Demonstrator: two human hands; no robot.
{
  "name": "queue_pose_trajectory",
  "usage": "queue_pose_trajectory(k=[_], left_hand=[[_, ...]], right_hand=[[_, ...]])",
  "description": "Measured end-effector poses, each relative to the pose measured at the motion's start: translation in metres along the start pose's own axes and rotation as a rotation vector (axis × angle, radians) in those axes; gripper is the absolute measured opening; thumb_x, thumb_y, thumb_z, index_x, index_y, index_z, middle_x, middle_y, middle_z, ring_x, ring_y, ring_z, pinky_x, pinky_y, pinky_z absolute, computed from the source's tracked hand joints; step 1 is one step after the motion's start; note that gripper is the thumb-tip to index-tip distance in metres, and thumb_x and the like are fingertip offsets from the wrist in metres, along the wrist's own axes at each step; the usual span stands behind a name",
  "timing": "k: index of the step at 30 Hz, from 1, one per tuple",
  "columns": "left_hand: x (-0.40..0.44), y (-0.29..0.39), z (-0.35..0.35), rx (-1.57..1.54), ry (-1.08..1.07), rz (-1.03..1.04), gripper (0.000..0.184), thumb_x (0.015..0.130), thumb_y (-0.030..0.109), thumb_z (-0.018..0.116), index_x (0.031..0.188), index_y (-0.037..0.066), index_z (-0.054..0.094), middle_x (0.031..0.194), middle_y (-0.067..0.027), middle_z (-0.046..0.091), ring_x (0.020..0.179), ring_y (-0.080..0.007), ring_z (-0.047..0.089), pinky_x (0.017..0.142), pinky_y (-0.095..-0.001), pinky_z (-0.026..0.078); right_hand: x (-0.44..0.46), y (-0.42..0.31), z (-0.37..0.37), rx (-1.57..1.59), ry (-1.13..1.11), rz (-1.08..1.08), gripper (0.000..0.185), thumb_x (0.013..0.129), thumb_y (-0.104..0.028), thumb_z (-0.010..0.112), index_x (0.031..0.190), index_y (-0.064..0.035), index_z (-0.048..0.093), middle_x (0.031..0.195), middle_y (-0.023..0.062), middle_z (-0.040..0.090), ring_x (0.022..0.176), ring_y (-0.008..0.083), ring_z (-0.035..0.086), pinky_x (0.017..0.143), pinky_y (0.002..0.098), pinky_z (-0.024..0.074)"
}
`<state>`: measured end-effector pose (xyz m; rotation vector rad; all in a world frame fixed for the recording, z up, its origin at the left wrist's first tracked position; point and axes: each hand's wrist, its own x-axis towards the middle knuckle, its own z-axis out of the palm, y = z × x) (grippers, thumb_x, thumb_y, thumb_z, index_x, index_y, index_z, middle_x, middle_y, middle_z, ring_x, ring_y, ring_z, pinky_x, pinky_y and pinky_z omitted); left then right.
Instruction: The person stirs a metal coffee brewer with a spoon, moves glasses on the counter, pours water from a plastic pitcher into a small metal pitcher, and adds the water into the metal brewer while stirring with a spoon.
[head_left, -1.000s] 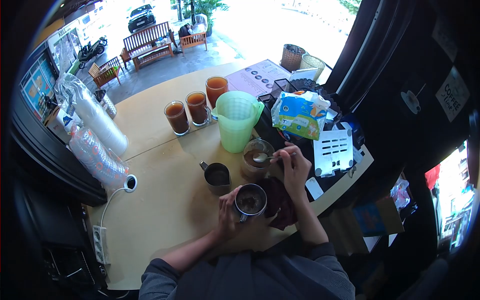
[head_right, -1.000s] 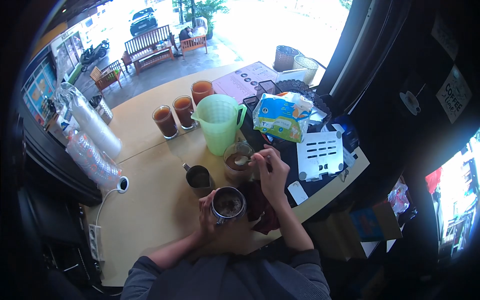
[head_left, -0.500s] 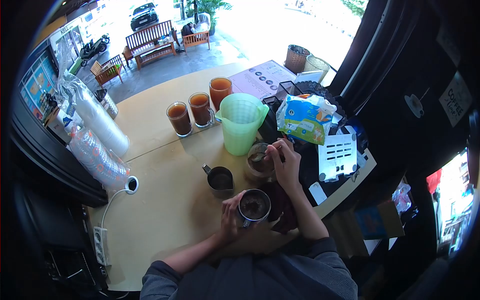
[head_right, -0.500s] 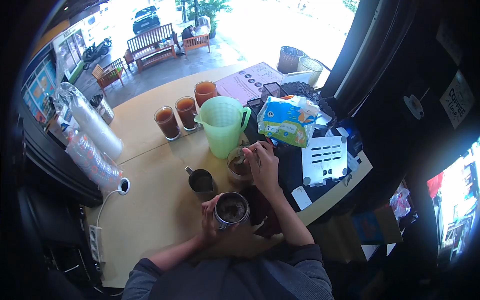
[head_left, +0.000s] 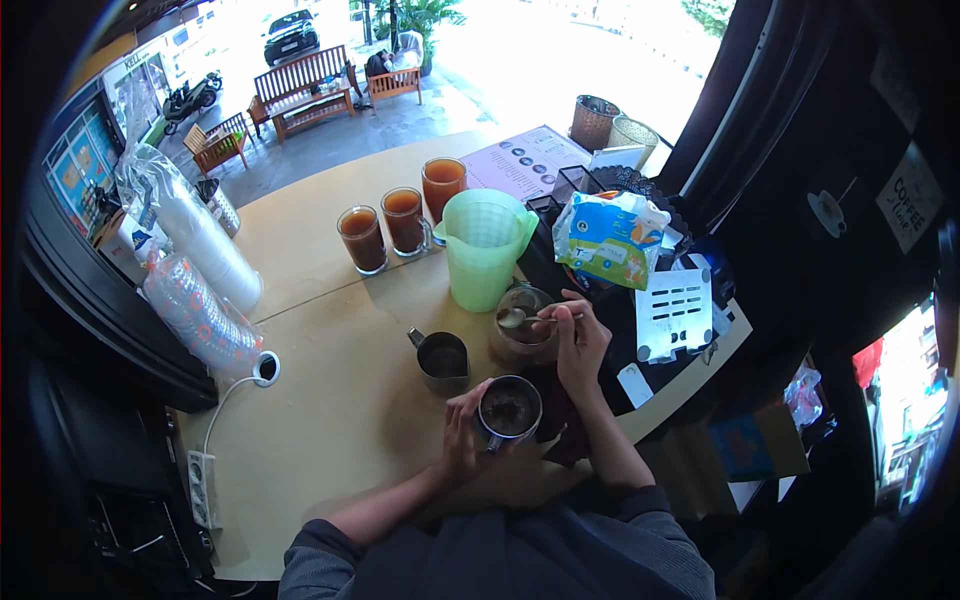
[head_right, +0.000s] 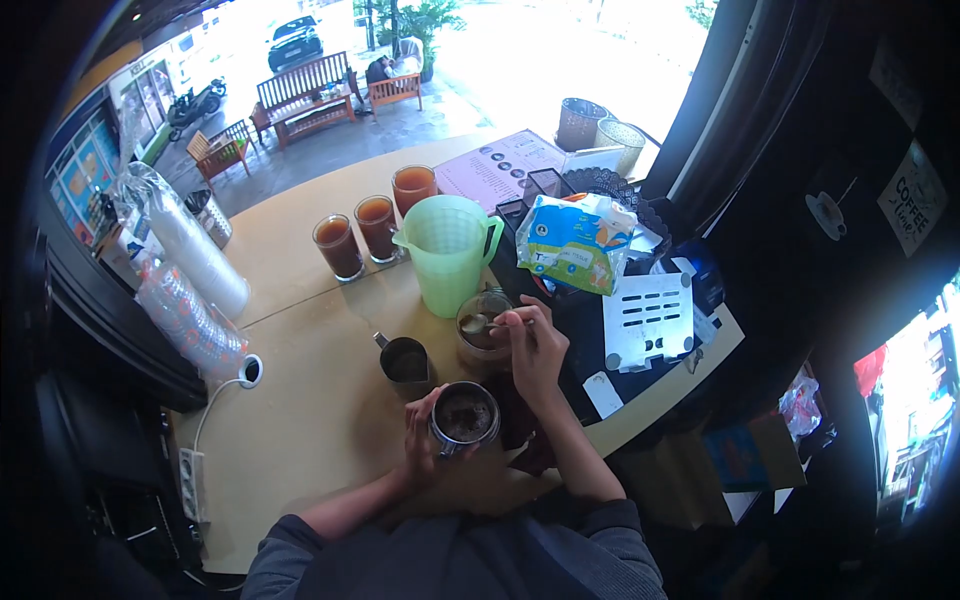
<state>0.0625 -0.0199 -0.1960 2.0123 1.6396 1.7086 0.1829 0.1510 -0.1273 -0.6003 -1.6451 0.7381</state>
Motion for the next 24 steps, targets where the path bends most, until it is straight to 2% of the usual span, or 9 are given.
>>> queue_pose_trajectory(k=[3,6,8,12,14,15,18,19,24], left_hand=[[-0.004,-0.001,0.003,-0.011,0.003,0.001,0.096,0.070,0.027,0.085,0.142,-0.005,0.031,0.137,-0.0217,0.049,0.113,-0.0327,0.052,0.097,-0.0434,0.040],[-0.007,0.000,0.010,-0.133,0.173,-0.035,0.097,0.075,0.036,0.082,0.144,-0.006,0.028,0.137,-0.0209,0.045,0.111,-0.0304,0.051,0.097,-0.0442,0.040],[-0.011,-0.003,0.007,-0.212,0.358,0.024,0.087,0.082,0.050,0.070,0.139,-0.005,0.033,0.126,-0.0177,0.045,0.106,-0.0275,0.049,0.095,-0.0429,0.039],[-0.002,-0.037,0.002,-0.241,0.618,0.092,0.072,0.087,0.049,0.062,0.131,-0.003,0.037,0.119,-0.0165,0.041,0.116,-0.0266,0.039,0.098,-0.0411,0.035],[0.016,-0.031,-0.014,-0.158,0.617,-0.531,0.049,0.095,0.039,0.052,0.122,-0.001,0.041,0.114,-0.0140,0.043,0.108,-0.0244,0.042,0.097,-0.0364,0.034],[0.022,-0.042,-0.017,-0.159,0.616,-0.531,0.049,0.095,0.039,0.052,0.122,-0.001,0.041,0.114,-0.0140,0.043,0.108,-0.0244,0.042,0.097,-0.0364,0.034],[0.032,-0.073,-0.021,-0.391,0.505,-0.755,0.034,0.101,0.030,0.043,0.113,-0.001,0.047,0.107,-0.0104,0.048,0.102,-0.0201,0.045,0.095,-0.0313,0.035],[0.035,-0.075,-0.022,-0.398,0.416,-0.786,0.032,0.101,0.027,0.043,0.113,-0.002,0.051,0.106,-0.0094,0.051,0.102,-0.0187,0.047,0.095,-0.0304,0.035],[0.046,-0.085,-0.026,-0.474,0.264,-0.707,0.038,0.102,0.028,0.041,0.119,-0.002,0.058,0.114,-0.0087,0.058,0.111,-0.0166,0.049,0.100,-0.0308,0.036]], right_hand=[[-0.005,-0.008,-0.008,0.080,0.073,0.019,0.023,0.101,-0.017,0.050,0.088,0.0002,0.058,0.075,0.0087,0.069,0.070,0.0165,0.070,0.101,0.0429,0.0416],[-0.013,-0.016,-0.020,0.154,0.178,0.025,0.024,0.103,-0.020,0.046,0.089,-0.0016,0.053,0.076,0.0116,0.069,0.070,0.0178,0.070,0.101,0.0450,0.0414],[-0.020,-0.027,-0.029,0.127,0.202,0.007,0.027,0.104,-0.023,0.042,0.088,-0.0033,0.050,0.076,0.0127,0.068,0.068,0.0187,0.069,0.102,0.0464,0.0404],[-0.037,-0.061,-0.046,0.272,0.245,-0.013,0.032,0.105,-0.029,0.035,0.090,-0.0041,0.049,0.074,0.0139,0.066,0.067,0.0218,0.068,0.106,0.0492,0.0358],[-0.047,-0.074,-0.052,0.320,0.206,-0.053,0.034,0.106,-0.029,0.033,0.090,-0.0039,0.049,0.074,0.0149,0.065,0.068,0.0239,0.068,0.106,0.0506,0.0350],[-0.051,-0.082,-0.053,0.266,0.161,-0.067,0.037,0.106,-0.032,0.030,0.090,-0.0034,0.048,0.074,0.0171,0.064,0.061,0.0248,0.066,0.105,0.0507,0.0366],[-0.067,-0.089,-0.054,0.089,0.050,-0.156,0.040,0.106,-0.036,0.029,0.091,-0.0043,0.048,0.073,0.0179,0.065,0.064,0.0230,0.067,0.104,0.0504,0.0367],[-0.072,-0.091,-0.054,0.105,0.028,-0.194,0.028,0.102,-0.025,0.044,0.089,-0.0031,0.054,0.083,0.0163,0.070,0.075,0.0225,0.070,0.106,0.0517,0.0346],[-0.082,-0.097,-0.053,-0.190,-0.252,-0.279,0.004,0.083,-0.003,0.063,0.085,-0.0034,0.060,0.088,0.0107,0.071,0.081,0.0226,0.070,0.109,0.0551,0.0318]])
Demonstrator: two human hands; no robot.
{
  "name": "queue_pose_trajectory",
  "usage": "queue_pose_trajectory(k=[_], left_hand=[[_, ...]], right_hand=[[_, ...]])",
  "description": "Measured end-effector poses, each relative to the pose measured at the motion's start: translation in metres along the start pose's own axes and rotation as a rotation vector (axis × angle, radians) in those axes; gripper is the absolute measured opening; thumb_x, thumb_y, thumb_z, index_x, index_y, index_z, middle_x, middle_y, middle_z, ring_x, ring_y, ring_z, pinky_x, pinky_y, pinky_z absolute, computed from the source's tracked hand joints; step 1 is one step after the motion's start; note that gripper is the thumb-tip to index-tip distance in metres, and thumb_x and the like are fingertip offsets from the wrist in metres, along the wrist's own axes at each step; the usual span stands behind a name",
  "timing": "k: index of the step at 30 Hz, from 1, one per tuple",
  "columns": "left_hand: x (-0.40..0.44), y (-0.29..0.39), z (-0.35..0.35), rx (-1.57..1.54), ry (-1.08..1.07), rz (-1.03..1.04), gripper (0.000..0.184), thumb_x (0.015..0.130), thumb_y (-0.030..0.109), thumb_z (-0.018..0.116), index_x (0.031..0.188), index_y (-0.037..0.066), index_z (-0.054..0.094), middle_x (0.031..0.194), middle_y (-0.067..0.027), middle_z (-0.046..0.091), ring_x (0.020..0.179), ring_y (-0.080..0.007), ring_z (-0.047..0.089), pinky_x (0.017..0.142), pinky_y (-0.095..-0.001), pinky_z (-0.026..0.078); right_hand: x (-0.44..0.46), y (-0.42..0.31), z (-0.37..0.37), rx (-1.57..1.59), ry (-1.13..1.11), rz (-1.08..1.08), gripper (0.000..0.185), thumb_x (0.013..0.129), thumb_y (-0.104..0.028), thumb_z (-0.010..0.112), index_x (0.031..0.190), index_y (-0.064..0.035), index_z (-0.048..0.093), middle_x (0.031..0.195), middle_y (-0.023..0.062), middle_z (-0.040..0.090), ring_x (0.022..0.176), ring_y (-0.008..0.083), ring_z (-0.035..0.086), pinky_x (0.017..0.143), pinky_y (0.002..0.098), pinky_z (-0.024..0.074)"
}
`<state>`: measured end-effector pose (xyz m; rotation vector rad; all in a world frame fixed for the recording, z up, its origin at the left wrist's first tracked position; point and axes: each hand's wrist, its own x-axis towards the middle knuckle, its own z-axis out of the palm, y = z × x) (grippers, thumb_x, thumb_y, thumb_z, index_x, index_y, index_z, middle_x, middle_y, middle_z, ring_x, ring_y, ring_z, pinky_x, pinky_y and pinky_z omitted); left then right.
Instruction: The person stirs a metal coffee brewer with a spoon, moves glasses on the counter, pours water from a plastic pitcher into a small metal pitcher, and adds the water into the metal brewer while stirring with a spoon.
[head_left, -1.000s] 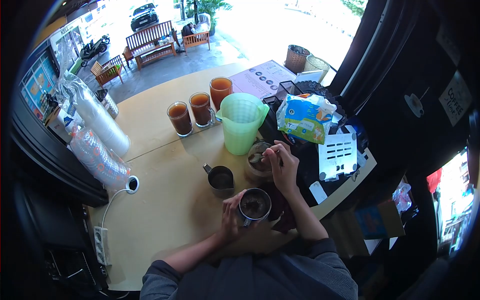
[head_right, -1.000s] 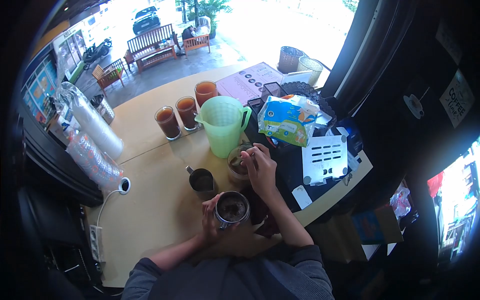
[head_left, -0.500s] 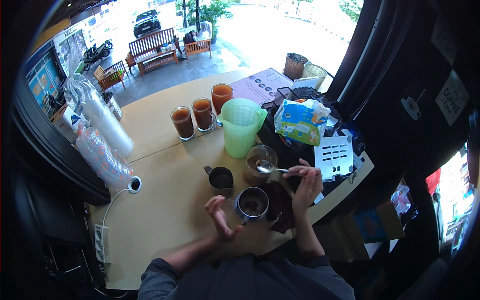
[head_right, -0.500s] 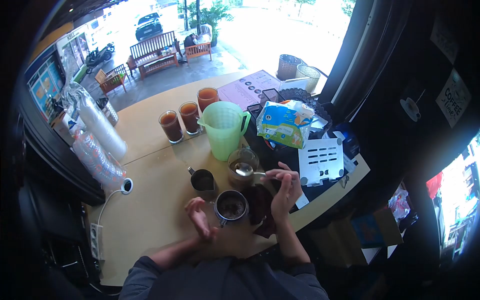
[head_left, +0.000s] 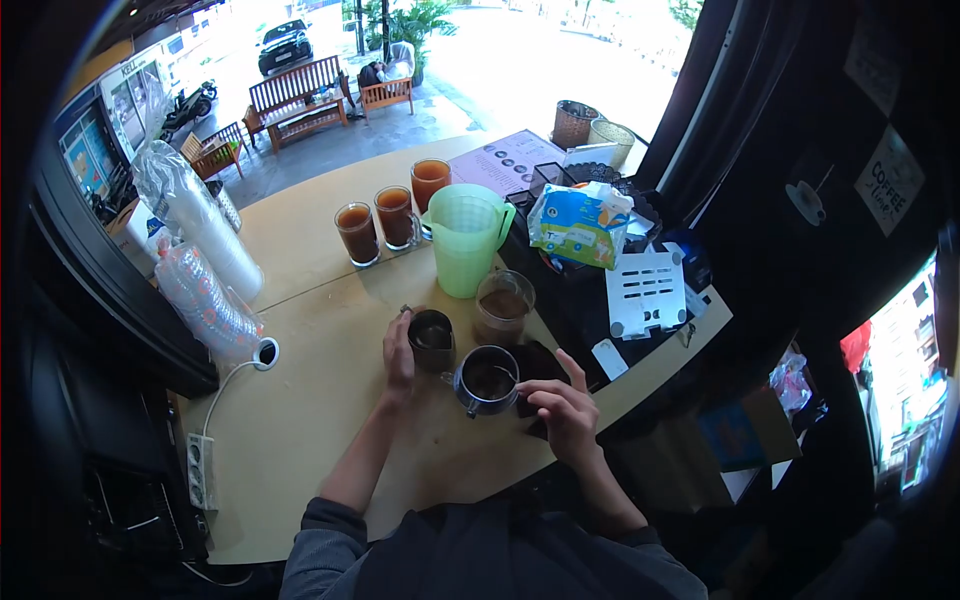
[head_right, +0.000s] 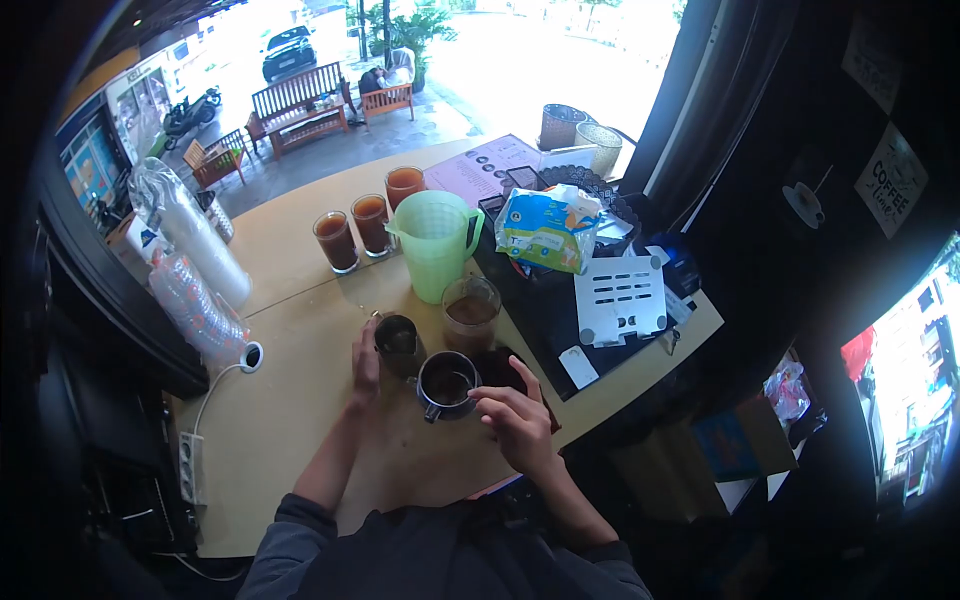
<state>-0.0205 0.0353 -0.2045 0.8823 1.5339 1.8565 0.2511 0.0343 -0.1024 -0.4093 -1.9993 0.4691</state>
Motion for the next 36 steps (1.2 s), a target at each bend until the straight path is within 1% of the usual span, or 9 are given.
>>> queue_pose_trajectory(k=[2,6,8,18,27,29,30,32,36], left_hand=[[0.006,-0.001,-0.002,-0.125,-0.131,-0.139,0.044,0.102,0.026,0.038,0.134,-0.002,0.051,0.132,-0.0114,0.054,0.123,-0.0180,0.047,0.106,-0.0306,0.032],[0.002,-0.002,0.007,-0.188,-0.070,-0.133,0.047,0.103,0.025,0.035,0.139,-0.002,0.047,0.141,-0.0115,0.049,0.130,-0.0182,0.043,0.111,-0.0300,0.028],[0.000,0.001,0.010,-0.245,-0.042,-0.154,0.047,0.103,0.025,0.035,0.141,-0.002,0.044,0.145,-0.0120,0.046,0.134,-0.0190,0.039,0.113,-0.0311,0.025],[0.000,-0.013,0.010,-0.245,0.046,-0.139,0.046,0.103,0.025,0.041,0.139,-0.003,0.045,0.145,-0.0121,0.046,0.135,-0.0190,0.039,0.113,-0.0311,0.025],[-0.005,0.011,-0.001,-0.374,0.047,-0.197,0.049,0.104,0.029,0.042,0.139,-0.004,0.044,0.145,-0.0133,0.045,0.136,-0.0197,0.039,0.114,-0.0314,0.027],[-0.002,0.019,-0.008,-0.339,-0.039,-0.149,0.049,0.104,0.030,0.042,0.141,-0.002,0.041,0.112,-0.0087,0.063,0.100,-0.0126,0.062,0.090,-0.0293,0.050],[-0.001,0.021,-0.009,-0.336,-0.046,-0.149,0.049,0.104,0.030,0.042,0.141,-0.002,0.041,0.112,-0.0087,0.063,0.100,-0.0126,0.062,0.090,-0.0293,0.050],[0.007,0.025,-0.007,-0.370,-0.042,-0.114,0.054,0.103,0.031,0.046,0.142,-0.005,0.040,0.142,-0.0145,0.047,0.127,-0.0171,0.048,0.107,-0.0313,0.037],[0.000,0.085,0.008,-0.339,-0.135,-0.178,0.058,0.102,0.034,0.048,0.143,-0.006,0.037,0.137,-0.0147,0.050,0.118,-0.0157,0.054,0.100,-0.0301,0.044]], right_hand=[[0.000,-0.003,0.001,0.011,0.030,-0.008,0.001,0.085,-0.003,0.061,0.084,-0.0033,0.060,0.089,0.0105,0.071,0.081,0.0227,0.070,0.110,0.0567,0.0306],[-0.004,-0.004,-0.001,0.005,-0.061,0.042,0.002,0.087,-0.005,0.060,0.086,-0.0034,0.061,0.093,0.0116,0.071,0.086,0.0242,0.070,0.109,0.0582,0.0315],[-0.008,-0.004,0.001,0.090,0.072,0.048,0.006,0.090,-0.007,0.057,0.088,-0.0033,0.061,0.096,0.0126,0.070,0.091,0.0269,0.069,0.109,0.0581,0.0331],[-0.011,-0.004,-0.012,0.101,-0.202,0.045,0.004,0.091,-0.005,0.055,0.092,-0.0024,0.059,0.105,0.0130,0.068,0.101,0.0280,0.066,0.110,0.0540,0.0347],[-0.021,-0.008,-0.008,0.230,0.007,0.158,0.015,0.098,-0.010,0.047,0.093,-0.0015,0.059,0.105,0.0139,0.068,0.103,0.0278,0.066,0.110,0.0527,0.0352],[-0.020,-0.007,-0.005,0.283,0.090,0.207,0.022,0.101,-0.013,0.043,0.094,-0.0013,0.059,0.101,0.0134,0.069,0.104,0.0268,0.066,0.109,0.0528,0.0357],[-0.021,-0.007,-0.004,0.281,0.097,0.208,0.022,0.101,-0.013,0.043,0.094,-0.0013,0.059,0.101,0.0134,0.069,0.104,0.0268,0.066,0.109,0.0528,0.0357],[-0.018,-0.006,-0.002,0.280,0.112,0.218,0.023,0.102,-0.015,0.042,0.094,-0.0011,0.058,0.097,0.0134,0.070,0.102,0.0261,0.067,0.109,0.0525,0.0357],[-0.012,-0.004,0.007,0.313,0.187,0.283,0.025,0.103,-0.018,0.042,0.094,-0.0008,0.058,0.094,0.0135,0.070,0.097,0.0252,0.069,0.109,0.0522,0.0351]])
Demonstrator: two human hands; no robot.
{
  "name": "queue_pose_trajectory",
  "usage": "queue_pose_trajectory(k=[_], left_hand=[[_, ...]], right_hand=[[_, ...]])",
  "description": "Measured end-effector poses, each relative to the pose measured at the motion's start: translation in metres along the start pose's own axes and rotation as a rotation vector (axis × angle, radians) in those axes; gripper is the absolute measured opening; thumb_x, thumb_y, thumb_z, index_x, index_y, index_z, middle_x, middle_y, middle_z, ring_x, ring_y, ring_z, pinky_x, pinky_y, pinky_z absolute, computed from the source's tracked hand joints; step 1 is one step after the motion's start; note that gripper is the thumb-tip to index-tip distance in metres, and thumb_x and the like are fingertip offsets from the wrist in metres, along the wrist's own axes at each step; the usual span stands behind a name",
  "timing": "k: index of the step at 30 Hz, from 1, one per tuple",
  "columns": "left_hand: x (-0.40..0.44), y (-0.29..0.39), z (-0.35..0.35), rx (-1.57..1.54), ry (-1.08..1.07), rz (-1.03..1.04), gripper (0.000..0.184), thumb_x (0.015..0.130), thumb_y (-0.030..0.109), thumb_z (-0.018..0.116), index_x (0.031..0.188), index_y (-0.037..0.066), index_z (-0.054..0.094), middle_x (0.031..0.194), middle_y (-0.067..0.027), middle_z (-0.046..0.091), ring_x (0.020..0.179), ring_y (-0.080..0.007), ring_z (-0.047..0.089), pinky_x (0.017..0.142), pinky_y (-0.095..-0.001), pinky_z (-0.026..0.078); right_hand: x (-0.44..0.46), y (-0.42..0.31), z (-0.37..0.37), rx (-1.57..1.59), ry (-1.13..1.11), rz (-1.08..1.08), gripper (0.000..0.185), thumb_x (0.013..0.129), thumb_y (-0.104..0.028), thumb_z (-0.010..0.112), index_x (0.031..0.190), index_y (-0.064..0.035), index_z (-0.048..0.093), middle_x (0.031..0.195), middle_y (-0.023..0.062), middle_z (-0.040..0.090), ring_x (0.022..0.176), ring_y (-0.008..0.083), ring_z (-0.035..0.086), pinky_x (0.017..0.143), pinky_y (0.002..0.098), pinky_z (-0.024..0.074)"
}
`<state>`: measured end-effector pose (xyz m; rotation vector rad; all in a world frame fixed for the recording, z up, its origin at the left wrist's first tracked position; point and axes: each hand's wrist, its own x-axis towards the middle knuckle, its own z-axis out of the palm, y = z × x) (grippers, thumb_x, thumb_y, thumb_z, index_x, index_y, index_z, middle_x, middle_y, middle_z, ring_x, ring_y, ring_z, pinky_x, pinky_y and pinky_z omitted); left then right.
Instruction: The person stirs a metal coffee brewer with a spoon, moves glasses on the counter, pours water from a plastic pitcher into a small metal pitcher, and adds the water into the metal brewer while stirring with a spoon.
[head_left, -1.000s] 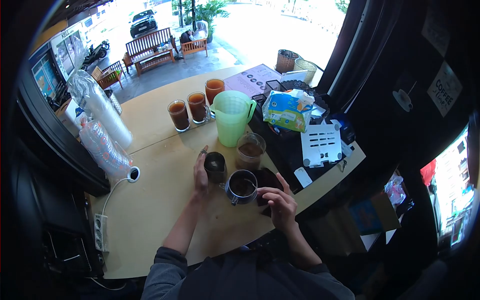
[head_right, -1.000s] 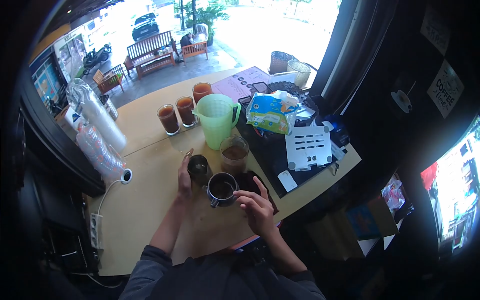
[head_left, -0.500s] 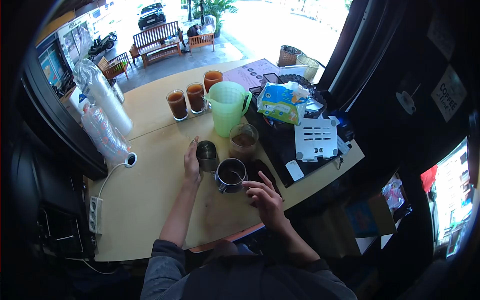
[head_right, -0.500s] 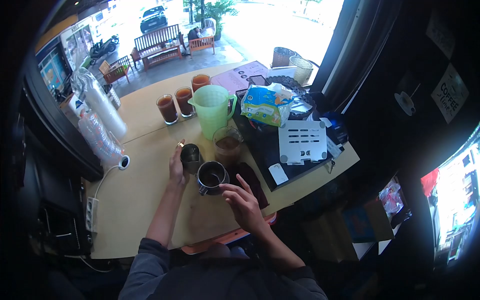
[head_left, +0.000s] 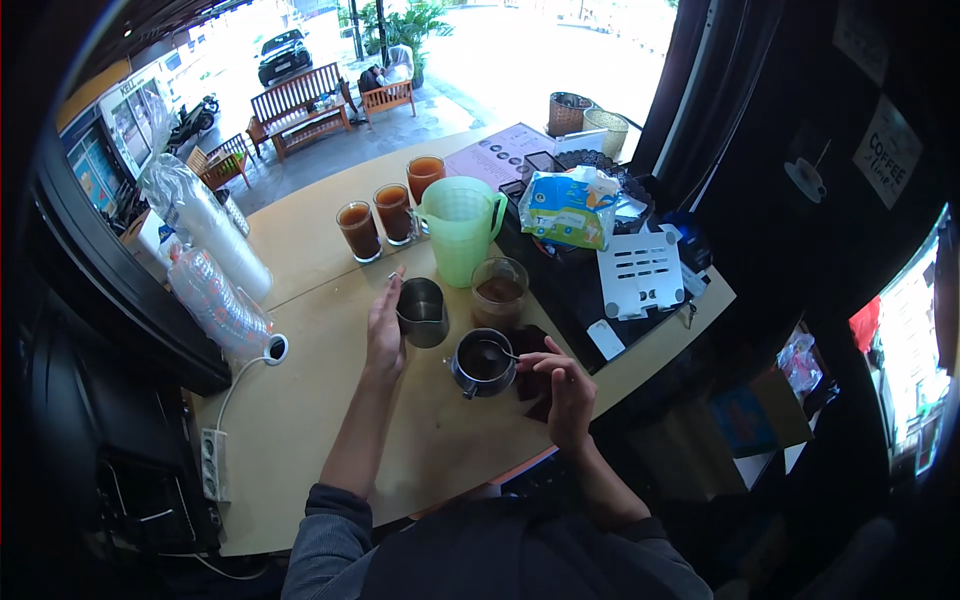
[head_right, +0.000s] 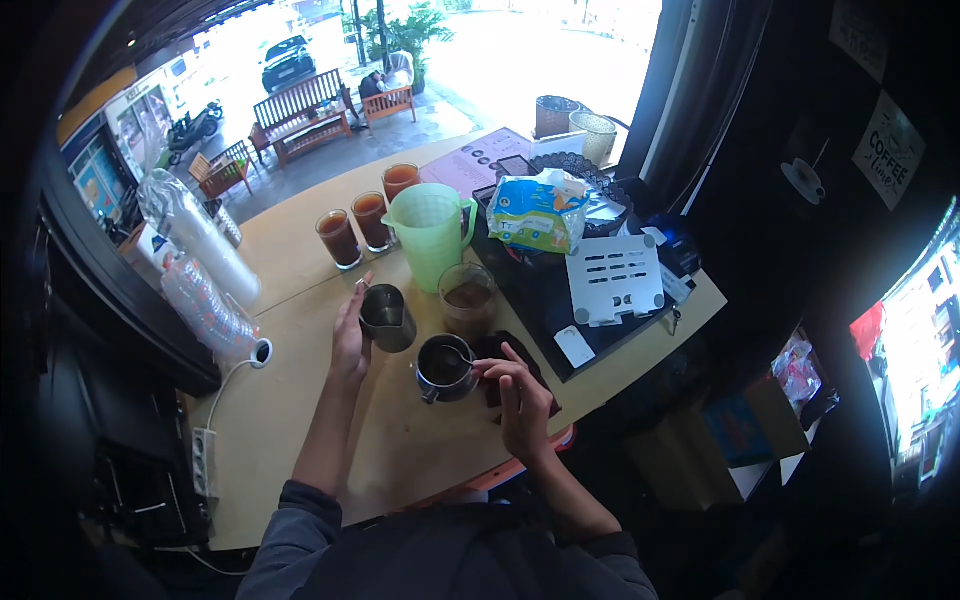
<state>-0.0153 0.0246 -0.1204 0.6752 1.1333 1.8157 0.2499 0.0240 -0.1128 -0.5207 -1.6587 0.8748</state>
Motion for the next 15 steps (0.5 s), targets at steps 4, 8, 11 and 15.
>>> queue_pose_trajectory(k=[4,8,11,15], left_hand=[[0.006,0.010,0.012,-0.033,-0.083,0.018,0.062,0.101,0.037,0.051,0.143,-0.006,0.035,0.123,-0.0111,0.059,0.109,-0.0137,0.059,0.096,-0.0288,0.046],[0.005,0.024,0.026,-0.018,-0.144,0.002,0.059,0.101,0.033,0.050,0.143,-0.005,0.035,0.113,-0.0093,0.064,0.101,-0.0127,0.063,0.091,-0.0290,0.051],[0.005,0.026,0.032,-0.011,-0.186,0.007,0.058,0.101,0.032,0.051,0.143,-0.005,0.035,0.113,-0.0092,0.064,0.102,-0.0129,0.063,0.092,-0.0286,0.050],[0.006,0.019,0.034,0.017,-0.217,0.051,0.053,0.101,0.025,0.053,0.141,-0.007,0.039,0.116,-0.0092,0.063,0.110,-0.0121,0.058,0.100,-0.0283,0.042]], right_hand=[[0.009,0.001,0.006,0.016,0.029,0.039,0.035,0.105,-0.031,0.038,0.095,-0.0015,0.055,0.091,0.0168,0.070,0.087,0.0231,0.070,0.111,0.0518,0.0326],[0.012,0.002,0.012,0.051,0.077,0.080,0.036,0.105,-0.030,0.036,0.094,-0.0012,0.054,0.091,0.0174,0.070,0.083,0.0213,0.070,0.112,0.0507,0.0314],[0.014,-0.001,0.014,0.050,0.096,0.100,0.035,0.106,-0.028,0.035,0.094,-0.0010,0.054,0.091,0.0175,0.070,0.081,0.0212,0.070,0.112,0.0503,0.0314],[0.012,-0.006,0.015,0.105,0.152,0.120,0.030,0.104,-0.020,0.037,0.093,0.0010,0.054,0.091,0.0165,0.070,0.082,0.0210,0.070,0.111,0.0498,0.0326]])
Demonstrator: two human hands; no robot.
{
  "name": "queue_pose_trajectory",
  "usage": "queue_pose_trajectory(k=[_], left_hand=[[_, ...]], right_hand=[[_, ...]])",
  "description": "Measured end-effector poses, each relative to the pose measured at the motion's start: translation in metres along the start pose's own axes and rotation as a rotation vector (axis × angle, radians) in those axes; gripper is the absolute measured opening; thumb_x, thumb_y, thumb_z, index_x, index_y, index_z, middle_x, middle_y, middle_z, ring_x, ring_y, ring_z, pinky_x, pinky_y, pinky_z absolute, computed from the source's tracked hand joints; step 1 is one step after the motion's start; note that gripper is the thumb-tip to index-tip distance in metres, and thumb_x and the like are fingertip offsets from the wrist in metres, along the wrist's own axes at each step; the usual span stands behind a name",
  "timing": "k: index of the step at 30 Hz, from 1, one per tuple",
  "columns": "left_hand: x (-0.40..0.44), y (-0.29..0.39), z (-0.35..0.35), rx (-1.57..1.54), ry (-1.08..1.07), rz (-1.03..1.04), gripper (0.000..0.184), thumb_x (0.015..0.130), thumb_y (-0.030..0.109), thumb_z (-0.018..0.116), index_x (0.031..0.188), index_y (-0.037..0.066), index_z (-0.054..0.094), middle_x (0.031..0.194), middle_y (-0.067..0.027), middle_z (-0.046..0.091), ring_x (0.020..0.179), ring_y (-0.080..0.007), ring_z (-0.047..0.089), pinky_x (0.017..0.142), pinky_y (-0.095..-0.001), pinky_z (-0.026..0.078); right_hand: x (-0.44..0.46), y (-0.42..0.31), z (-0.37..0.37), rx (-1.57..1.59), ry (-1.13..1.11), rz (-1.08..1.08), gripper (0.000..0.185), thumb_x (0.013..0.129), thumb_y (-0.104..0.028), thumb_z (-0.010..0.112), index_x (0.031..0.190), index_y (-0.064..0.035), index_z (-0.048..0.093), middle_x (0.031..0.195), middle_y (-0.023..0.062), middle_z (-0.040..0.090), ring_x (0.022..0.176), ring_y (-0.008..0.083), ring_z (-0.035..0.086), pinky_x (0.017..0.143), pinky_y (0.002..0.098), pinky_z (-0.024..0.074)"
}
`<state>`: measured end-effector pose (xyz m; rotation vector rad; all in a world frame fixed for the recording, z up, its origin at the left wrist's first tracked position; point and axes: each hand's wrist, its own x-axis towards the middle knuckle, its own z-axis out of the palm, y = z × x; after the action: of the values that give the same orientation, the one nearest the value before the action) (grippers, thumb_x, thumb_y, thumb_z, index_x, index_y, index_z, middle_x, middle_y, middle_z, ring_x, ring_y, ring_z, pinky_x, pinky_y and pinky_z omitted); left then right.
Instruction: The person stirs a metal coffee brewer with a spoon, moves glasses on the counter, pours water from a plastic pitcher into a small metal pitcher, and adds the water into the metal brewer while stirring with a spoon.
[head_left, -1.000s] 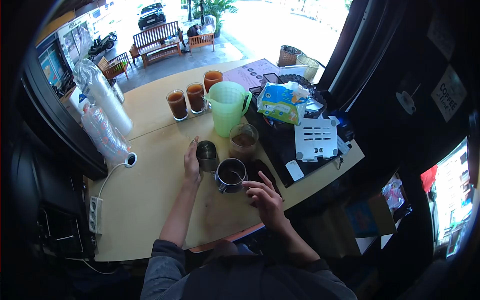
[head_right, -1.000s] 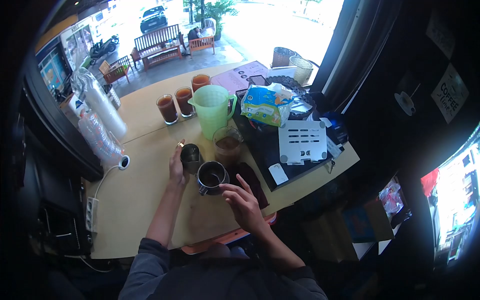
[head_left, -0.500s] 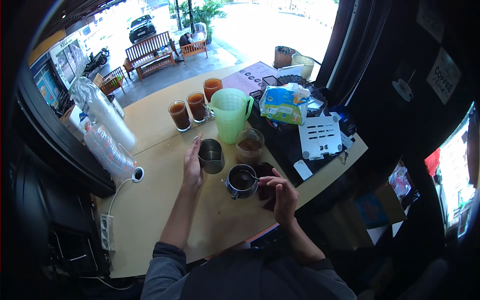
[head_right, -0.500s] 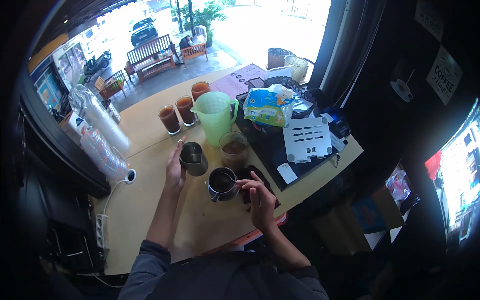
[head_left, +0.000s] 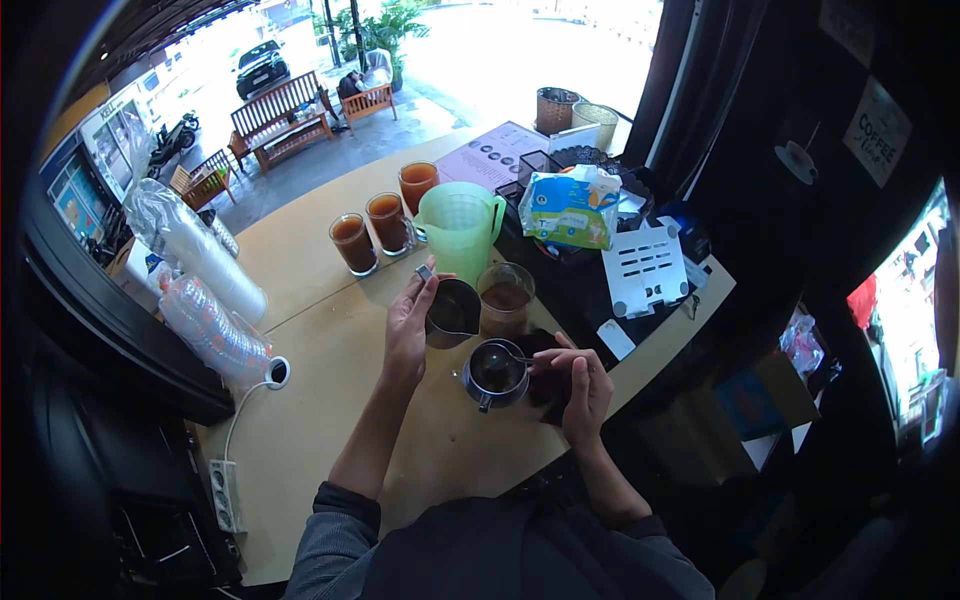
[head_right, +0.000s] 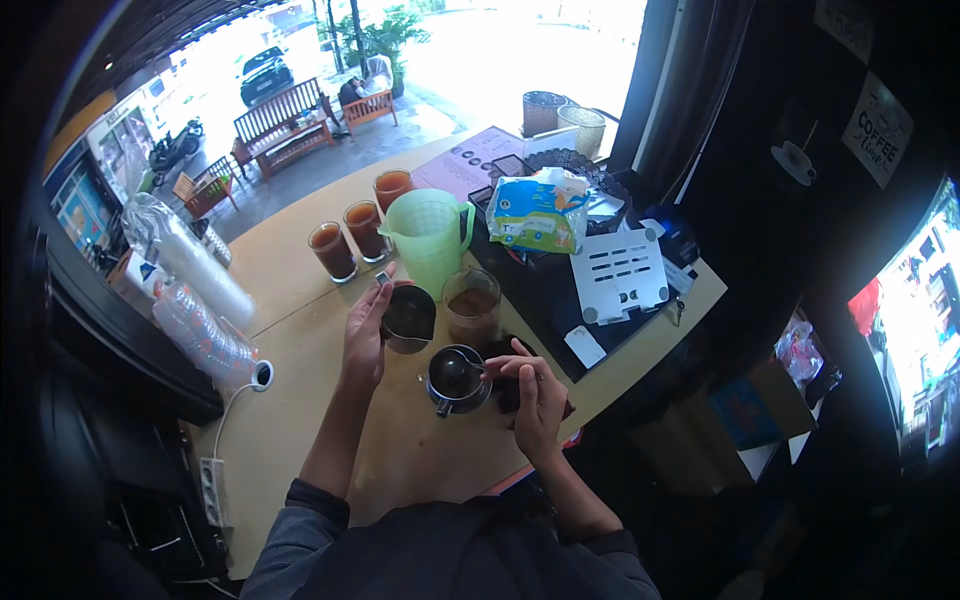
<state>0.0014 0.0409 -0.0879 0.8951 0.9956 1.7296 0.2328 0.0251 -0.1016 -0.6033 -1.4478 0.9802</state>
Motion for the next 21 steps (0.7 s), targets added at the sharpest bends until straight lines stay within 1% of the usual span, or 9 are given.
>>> queue_pose_trajectory(k=[1,6,10,13,15,16,18,19,21], left_hand=[[0.000,-0.003,0.000,-0.003,-0.004,-0.004,0.053,0.101,0.025,0.053,0.141,-0.007,0.039,0.116,-0.0092,0.063,0.110,-0.0121,0.058,0.100,-0.0283,0.042],[-0.001,-0.007,0.004,0.088,-0.023,0.054,0.053,0.100,0.023,0.054,0.140,-0.009,0.040,0.119,-0.0093,0.063,0.115,-0.0111,0.053,0.108,-0.0288,0.033],[-0.005,-0.005,0.007,0.081,-0.040,0.053,0.054,0.100,0.023,0.054,0.141,-0.008,0.039,0.119,-0.0089,0.063,0.114,-0.0108,0.053,0.107,-0.0283,0.033],[-0.005,-0.005,0.007,0.081,-0.029,0.064,0.053,0.100,0.021,0.055,0.141,-0.007,0.039,0.117,-0.0082,0.064,0.112,-0.0101,0.054,0.104,-0.0270,0.037],[-0.007,0.000,0.008,0.048,-0.008,0.008,0.050,0.099,0.018,0.055,0.140,-0.007,0.041,0.116,-0.0083,0.065,0.107,-0.0100,0.057,0.099,-0.0262,0.043],[-0.007,0.002,0.009,0.046,-0.009,0.008,0.050,0.099,0.018,0.055,0.140,-0.007,0.041,0.116,-0.0083,0.065,0.107,-0.0100,0.057,0.099,-0.0262,0.043],[-0.006,0.006,0.010,-0.061,0.022,-0.082,0.046,0.098,0.013,0.055,0.138,-0.006,0.044,0.114,-0.0091,0.065,0.102,-0.0103,0.060,0.093,-0.0259,0.047],[-0.005,0.005,0.009,-0.063,0.025,-0.083,0.046,0.098,0.013,0.055,0.138,-0.006,0.044,0.114,-0.0091,0.065,0.102,-0.0103,0.060,0.093,-0.0259,0.047],[-0.002,0.004,0.006,-0.029,0.014,-0.067,0.042,0.097,0.010,0.055,0.136,-0.005,0.048,0.114,-0.0099,0.065,0.101,-0.0112,0.061,0.091,-0.0261,0.049]], right_hand=[[-0.001,-0.002,0.000,-0.005,0.004,0.001,0.030,0.104,-0.020,0.037,0.093,0.0010,0.054,0.091,0.0165,0.070,0.082,0.0210,0.070,0.111,0.0498,0.0326],[-0.004,-0.001,-0.003,0.094,0.074,0.036,0.030,0.105,-0.020,0.036,0.090,-0.0002,0.053,0.086,0.0179,0.068,0.078,0.0216,0.070,0.111,0.0482,0.0339],[-0.007,0.001,-0.006,0.139,0.092,0.055,0.030,0.105,-0.020,0.035,0.091,-0.0002,0.053,0.087,0.0176,0.068,0.076,0.0214,0.070,0.110,0.0475,0.0345],[-0.007,0.001,-0.007,0.132,0.103,0.028,0.031,0.105,-0.022,0.034,0.092,-0.0003,0.053,0.086,0.0174,0.068,0.076,0.0207,0.070,0.111,0.0475,0.0344],[-0.007,-0.001,-0.009,0.086,0.090,0.000,0.028,0.105,-0.021,0.037,0.095,-0.0013,0.053,0.087,0.0160,0.069,0.079,0.0213,0.070,0.111,0.0492,0.0332],[-0.006,-0.003,-0.009,0.084,0.090,-0.001,0.028,0.105,-0.021,0.037,0.095,-0.0013,0.053,0.087,0.0160,0.069,0.079,0.0213,0.070,0.111,0.0492,0.0332],[-0.004,-0.009,-0.008,-0.093,0.027,-0.092,0.026,0.104,-0.020,0.040,0.093,-0.0020,0.055,0.089,0.0140,0.070,0.082,0.0210,0.070,0.111,0.0513,0.0316],[-0.003,-0.011,-0.008,-0.095,0.023,-0.090,0.026,0.104,-0.020,0.040,0.093,-0.0020,0.055,0.089,0.0140,0.070,0.082,0.0210,0.070,0.111,0.0513,0.0316],[-0.001,-0.012,-0.009,-0.207,-0.128,-0.198,0.019,0.100,-0.016,0.048,0.091,-0.0027,0.057,0.089,0.0113,0.071,0.083,0.0211,0.070,0.111,0.0525,0.0306]])
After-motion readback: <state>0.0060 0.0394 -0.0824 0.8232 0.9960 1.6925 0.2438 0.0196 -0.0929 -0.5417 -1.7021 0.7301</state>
